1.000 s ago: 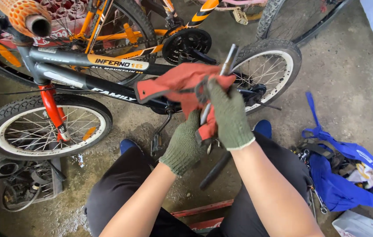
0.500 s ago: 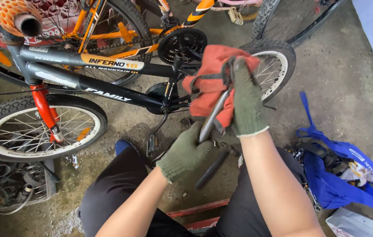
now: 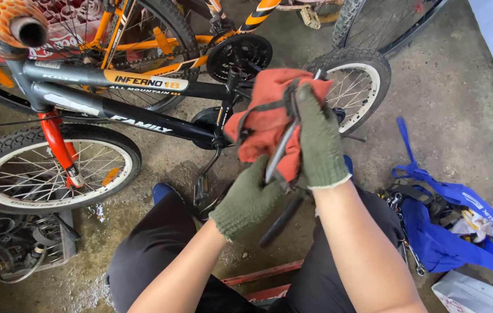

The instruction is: The person cleans a bicycle seat post with a red cloth, then inserts it into the frame. They handle a small metal spring, spray it with lubricant, and scrub it with a brush.

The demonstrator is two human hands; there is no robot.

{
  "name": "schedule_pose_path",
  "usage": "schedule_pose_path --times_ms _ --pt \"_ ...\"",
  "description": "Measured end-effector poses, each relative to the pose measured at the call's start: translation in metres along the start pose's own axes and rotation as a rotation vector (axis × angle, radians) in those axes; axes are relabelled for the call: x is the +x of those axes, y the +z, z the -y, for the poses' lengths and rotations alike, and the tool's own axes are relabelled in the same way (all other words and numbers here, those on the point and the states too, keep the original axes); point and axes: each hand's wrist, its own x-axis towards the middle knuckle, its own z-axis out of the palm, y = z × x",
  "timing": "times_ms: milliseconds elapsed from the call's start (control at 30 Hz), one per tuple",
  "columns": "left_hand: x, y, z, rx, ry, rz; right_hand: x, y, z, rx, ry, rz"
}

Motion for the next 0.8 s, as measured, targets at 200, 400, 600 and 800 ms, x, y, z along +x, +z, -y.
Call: schedule_pose_path --times_ms 200,400,600,800 --pt "-0.024 0.005 0.0 0.14 -0.02 0.033 -0.003 0.006 -0.004 0.074 0.054 0.033" --pt "-0.002 -0.006 0.004 0.16 -0.032 -0.011 -0.02 0.01 -0.019 0.144 0.136 0.07" --pt "0.022 -0.013 0.039 -0.215 0.294 -0.066 -0.038 0.013 -0.027 0.229 0.192 0.118" --pt "0.023 0.005 0.052 0.047 0.308 -0.208 -0.036 -0.006 -0.021 0.171 0.094 0.297"
